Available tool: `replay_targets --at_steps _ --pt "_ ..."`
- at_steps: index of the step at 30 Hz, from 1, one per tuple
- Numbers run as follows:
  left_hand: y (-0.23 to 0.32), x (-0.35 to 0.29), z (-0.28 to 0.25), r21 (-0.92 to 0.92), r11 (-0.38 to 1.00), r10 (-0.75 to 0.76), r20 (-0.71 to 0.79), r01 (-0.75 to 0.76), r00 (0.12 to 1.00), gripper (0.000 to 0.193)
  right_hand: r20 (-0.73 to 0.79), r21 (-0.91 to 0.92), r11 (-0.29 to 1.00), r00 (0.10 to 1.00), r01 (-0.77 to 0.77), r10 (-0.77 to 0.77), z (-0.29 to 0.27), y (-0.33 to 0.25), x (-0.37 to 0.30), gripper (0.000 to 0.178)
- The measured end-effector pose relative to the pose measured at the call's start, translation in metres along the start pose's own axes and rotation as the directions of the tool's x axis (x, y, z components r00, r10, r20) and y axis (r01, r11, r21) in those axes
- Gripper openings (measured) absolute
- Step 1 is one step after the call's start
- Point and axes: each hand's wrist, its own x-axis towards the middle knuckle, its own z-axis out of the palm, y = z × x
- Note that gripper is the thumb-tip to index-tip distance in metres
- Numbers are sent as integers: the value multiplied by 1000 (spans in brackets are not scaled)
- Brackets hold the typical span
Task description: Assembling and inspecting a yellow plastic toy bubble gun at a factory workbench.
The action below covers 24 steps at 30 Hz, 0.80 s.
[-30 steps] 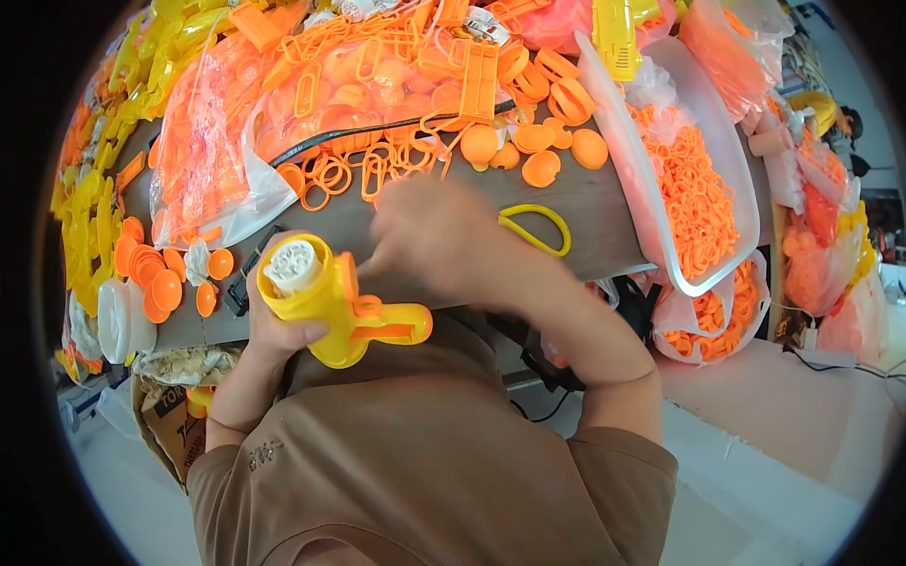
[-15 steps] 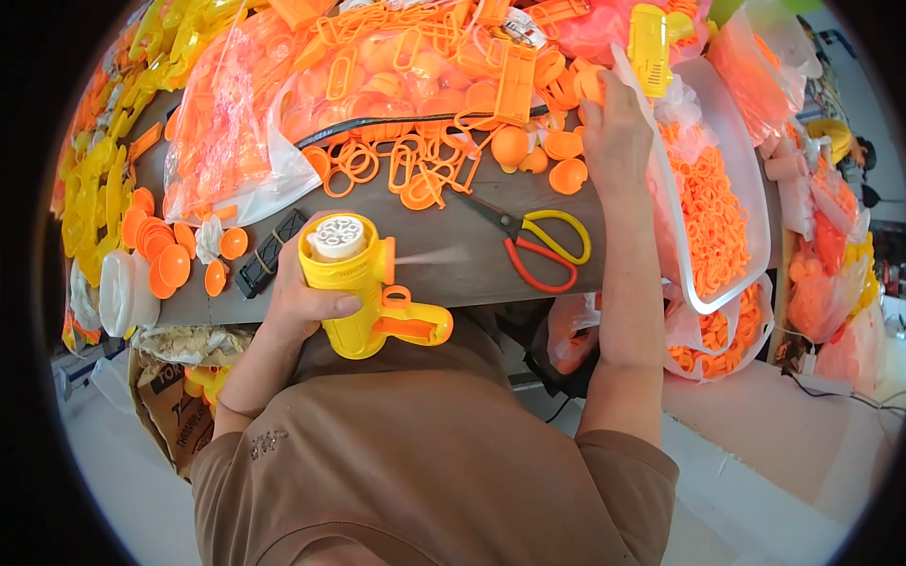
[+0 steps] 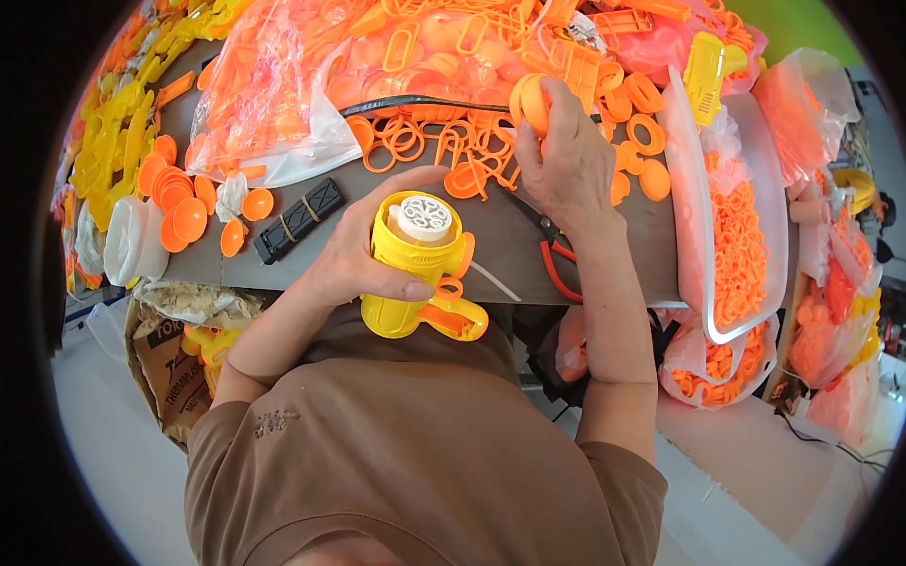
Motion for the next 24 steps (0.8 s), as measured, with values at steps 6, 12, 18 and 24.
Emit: replay_targets --at_steps 6,12,18,24 --pt "-5 2 -2 10 1000 9 -15 -8 1000 95 -119 -71 997 993 10 -18 10 18 18 45" --pt "-5 6 -3 -18 999 37 -42 -37 998 96 -216 -31 992 968 124 -128 7 22 37 47" --pt "-6 5 -9 59 994 93 -46 -90 995 107 271 830 422 925 -364 266 -23 -29 12 34" --pt "5 8 -3 -39 987 158 -9 -158 987 100 263 912 372 943 -174 -204 -25 -47 -13 31"
